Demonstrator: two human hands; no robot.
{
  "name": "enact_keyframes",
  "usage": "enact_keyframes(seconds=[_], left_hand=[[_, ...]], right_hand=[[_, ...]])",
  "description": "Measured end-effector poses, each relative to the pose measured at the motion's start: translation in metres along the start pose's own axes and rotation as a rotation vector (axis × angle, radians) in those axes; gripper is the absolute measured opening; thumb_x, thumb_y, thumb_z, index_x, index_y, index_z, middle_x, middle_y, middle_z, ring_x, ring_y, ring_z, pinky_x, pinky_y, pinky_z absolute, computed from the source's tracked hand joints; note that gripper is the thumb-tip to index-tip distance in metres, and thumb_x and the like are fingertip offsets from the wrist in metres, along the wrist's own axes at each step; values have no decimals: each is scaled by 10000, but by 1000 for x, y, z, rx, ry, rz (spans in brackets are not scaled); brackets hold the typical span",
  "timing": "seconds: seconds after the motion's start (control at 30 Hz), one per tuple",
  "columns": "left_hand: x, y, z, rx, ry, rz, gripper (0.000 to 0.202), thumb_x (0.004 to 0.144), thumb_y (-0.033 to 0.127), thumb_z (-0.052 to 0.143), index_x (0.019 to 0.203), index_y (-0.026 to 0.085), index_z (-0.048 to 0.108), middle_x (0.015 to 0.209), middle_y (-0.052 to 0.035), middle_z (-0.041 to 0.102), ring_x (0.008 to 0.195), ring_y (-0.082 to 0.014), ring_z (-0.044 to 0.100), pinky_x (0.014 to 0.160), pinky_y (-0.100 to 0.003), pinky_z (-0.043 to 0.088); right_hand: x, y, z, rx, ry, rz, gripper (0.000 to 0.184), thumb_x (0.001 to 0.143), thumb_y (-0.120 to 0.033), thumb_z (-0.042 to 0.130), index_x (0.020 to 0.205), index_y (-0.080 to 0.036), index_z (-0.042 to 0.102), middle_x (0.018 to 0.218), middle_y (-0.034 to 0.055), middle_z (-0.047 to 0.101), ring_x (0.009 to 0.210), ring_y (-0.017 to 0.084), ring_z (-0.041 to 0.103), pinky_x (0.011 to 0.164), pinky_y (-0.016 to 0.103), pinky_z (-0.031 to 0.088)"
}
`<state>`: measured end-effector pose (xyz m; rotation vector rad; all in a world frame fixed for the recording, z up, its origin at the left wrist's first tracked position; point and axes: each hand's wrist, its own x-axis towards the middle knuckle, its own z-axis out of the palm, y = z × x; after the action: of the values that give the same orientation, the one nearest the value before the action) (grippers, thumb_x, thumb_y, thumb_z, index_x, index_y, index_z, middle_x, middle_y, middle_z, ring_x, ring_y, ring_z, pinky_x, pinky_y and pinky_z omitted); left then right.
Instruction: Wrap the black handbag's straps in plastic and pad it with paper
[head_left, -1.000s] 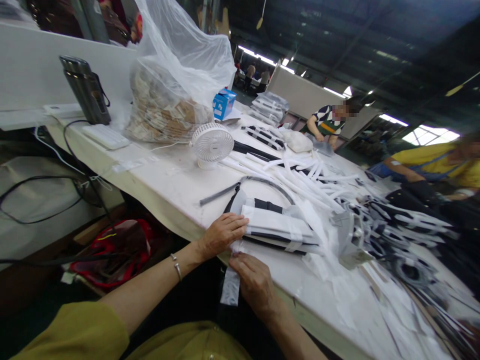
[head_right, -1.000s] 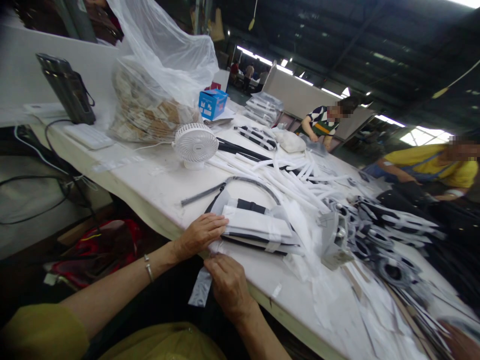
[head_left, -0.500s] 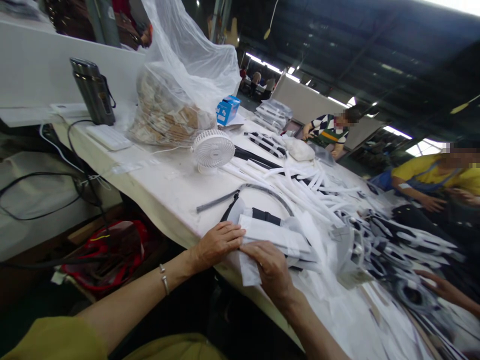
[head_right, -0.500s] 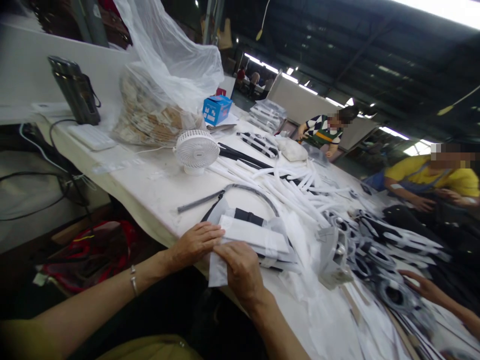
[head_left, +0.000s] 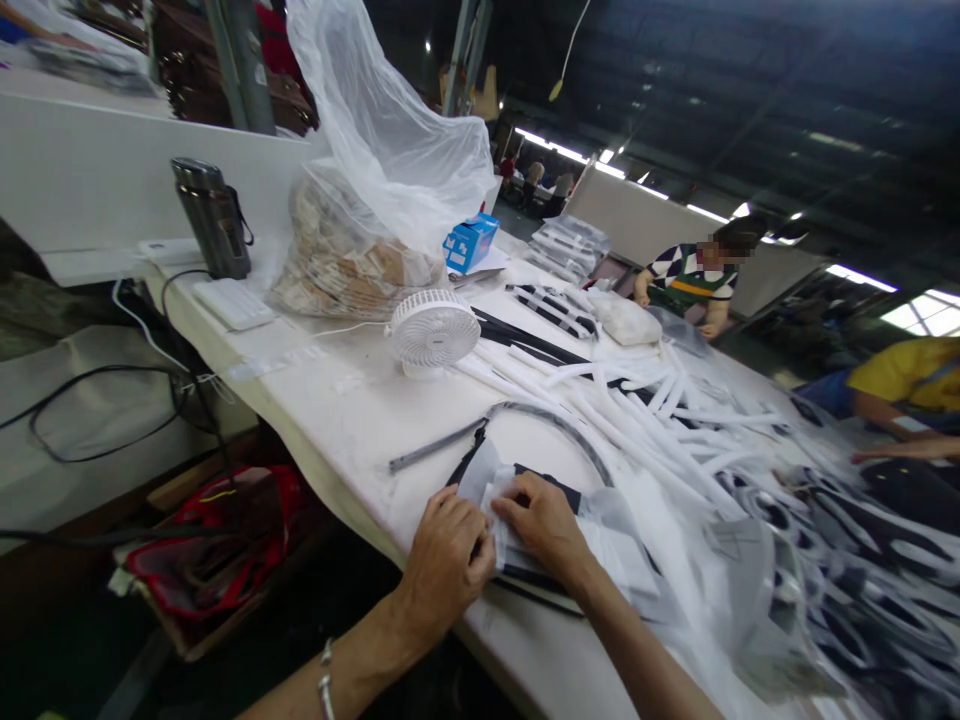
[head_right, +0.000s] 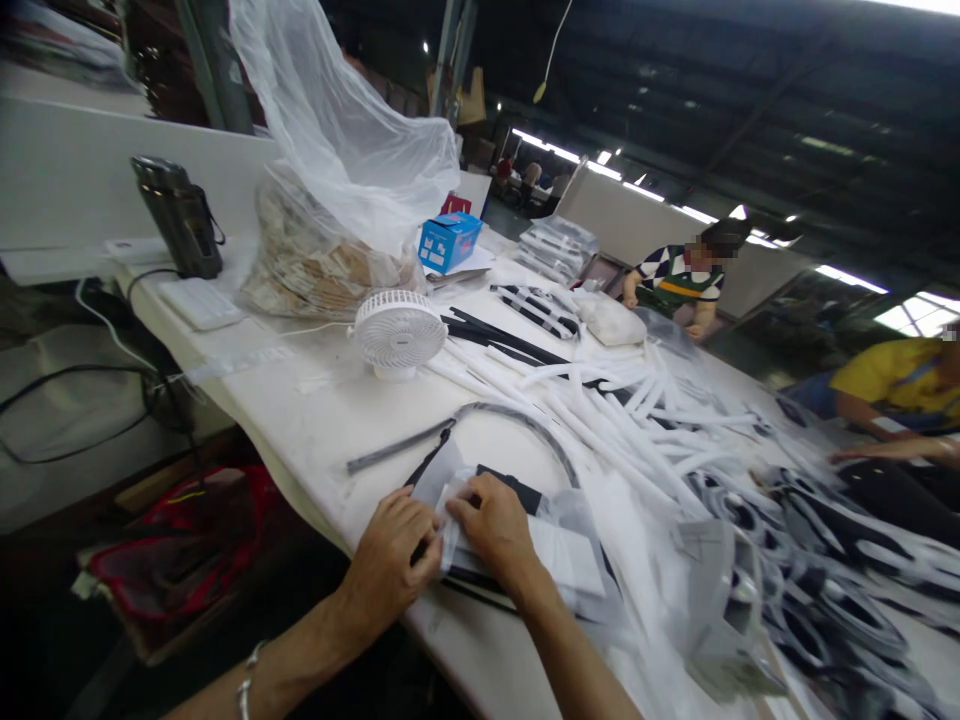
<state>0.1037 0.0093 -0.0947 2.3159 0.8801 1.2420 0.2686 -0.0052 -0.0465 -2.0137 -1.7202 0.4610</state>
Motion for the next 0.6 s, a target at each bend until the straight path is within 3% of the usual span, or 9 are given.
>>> enact_keyframes(seconds=[0.13,0.27,0.4,0.47,0.53,0.6], left_hand=[[2,-1,-3,46,-16,2,157,828,86,455,745,217,475,683,7,548,671,-177,566,917,-456,493],[6,1,-8,157,-120,85,188,847,77,447,892,214,566,755,-15,607,732,-198,602,919,-459,493],[5,4,1,280,-94,259,199,882,71,441,851,179,605,1086,-101,685,1072,-265,618,1047,-502,404],[2,5,6,318,-96,322,199,895,69,448,946,133,629,1187,-151,669,1164,-282,594,1052,-469,407],[-3,6,8,338,-196,297,202,906,120,506,1069,95,622,1159,-173,686,1113,-282,634,981,-423,464],[-7,8,5,329,-315,240,356,897,290,624,1188,89,586,1209,-189,669,1121,-303,635,955,-419,482]], right_hand=[[8,5,0,43,-11,87,150,777,-276,646,646,-206,620,685,2,651,683,179,596,665,286,428],[12,5,-1,109,-12,165,140,753,-261,650,634,-209,596,629,-23,618,632,161,560,613,264,395],[14,2,0,108,-3,217,129,749,-252,639,635,-207,597,592,-34,602,596,146,543,589,251,377],[16,1,2,92,15,224,129,746,-254,639,633,-204,604,596,-24,613,601,147,549,593,251,377],[19,-1,4,86,30,226,133,739,-265,649,626,-203,614,602,-15,627,610,152,559,591,253,379],[23,-3,0,95,27,227,127,726,-288,672,634,-206,637,604,-17,641,599,152,568,576,250,386]])
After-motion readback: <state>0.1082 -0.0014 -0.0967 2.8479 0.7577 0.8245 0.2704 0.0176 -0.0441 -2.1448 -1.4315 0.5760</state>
